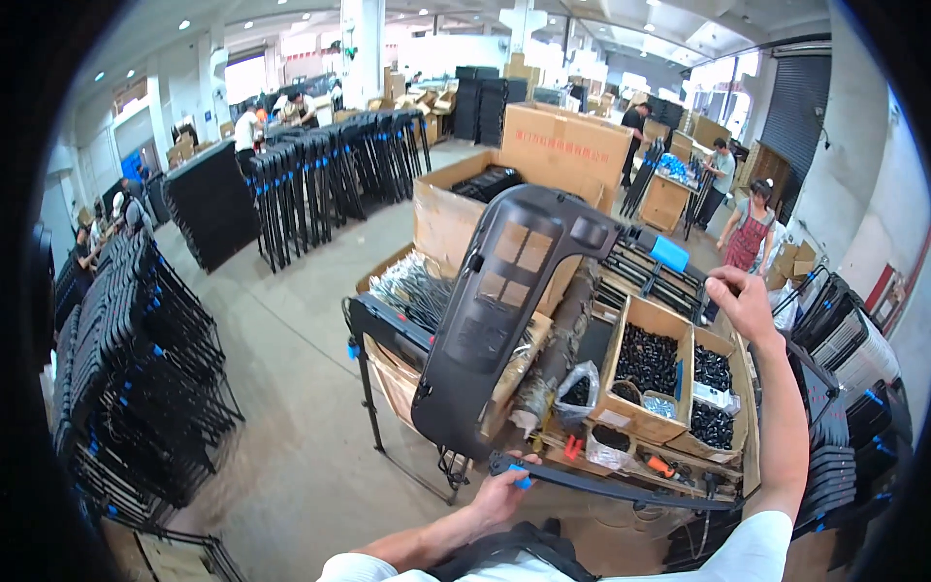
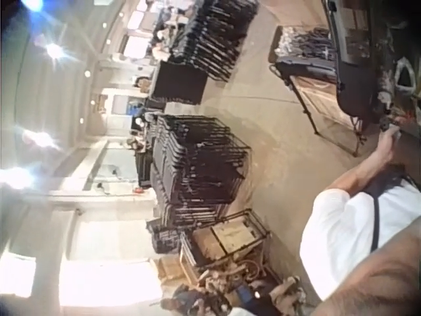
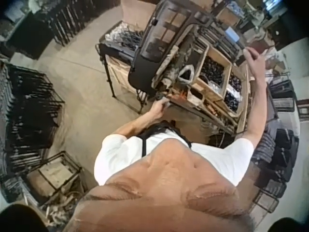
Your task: Assemble plastic automotive components, specifically rack parts, using an electric screwdriver and various fasteners.
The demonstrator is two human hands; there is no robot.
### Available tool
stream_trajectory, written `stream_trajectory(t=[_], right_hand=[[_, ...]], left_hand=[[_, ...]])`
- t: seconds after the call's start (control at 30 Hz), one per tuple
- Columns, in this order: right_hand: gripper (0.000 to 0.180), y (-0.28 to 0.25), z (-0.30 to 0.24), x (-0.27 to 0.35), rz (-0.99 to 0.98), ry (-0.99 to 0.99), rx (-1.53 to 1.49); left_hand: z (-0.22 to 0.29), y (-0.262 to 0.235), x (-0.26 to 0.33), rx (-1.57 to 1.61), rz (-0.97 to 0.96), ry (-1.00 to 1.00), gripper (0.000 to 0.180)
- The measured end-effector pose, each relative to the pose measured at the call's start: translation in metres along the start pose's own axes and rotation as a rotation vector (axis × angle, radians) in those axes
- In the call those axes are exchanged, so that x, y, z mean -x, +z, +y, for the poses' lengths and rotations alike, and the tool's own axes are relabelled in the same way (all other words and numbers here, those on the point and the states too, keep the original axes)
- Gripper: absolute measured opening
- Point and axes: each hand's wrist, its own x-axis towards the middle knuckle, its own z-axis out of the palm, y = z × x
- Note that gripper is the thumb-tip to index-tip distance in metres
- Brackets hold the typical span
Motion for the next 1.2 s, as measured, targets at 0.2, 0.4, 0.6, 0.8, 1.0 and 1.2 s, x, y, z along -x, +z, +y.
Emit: stream_trajectory(t=[0.2,0.4,0.6,0.8,1.0,1.2], right_hand=[[0.037,0.039,-0.151,0.046,-0.108,0.016,0.001],[0.038,0.092,-0.202,0.074,-0.254,-0.003,0.114],[0.026,0.143,-0.205,0.106,-0.485,-0.037,0.144],[0.019,0.233,-0.153,0.197,-0.656,0.312,-0.193],[0.033,0.418,-0.096,0.334,-0.417,0.462,-0.509],[0.034,0.536,-0.131,0.353,-0.338,0.742,-0.522]], left_hand=[[0.085,-0.091,0.038,-0.019,0.106,0.144,0.041],[0.181,-0.140,0.062,-0.059,0.382,0.297,0.032],[0.288,-0.127,0.090,-0.254,0.488,0.562,0.042],[0.376,-0.132,0.074,-0.583,0.492,0.587,0.040],[0.419,-0.207,0.019,-0.928,0.529,0.432,0.036],[0.468,-0.289,-0.057,-1.060,0.432,0.326,0.063]])
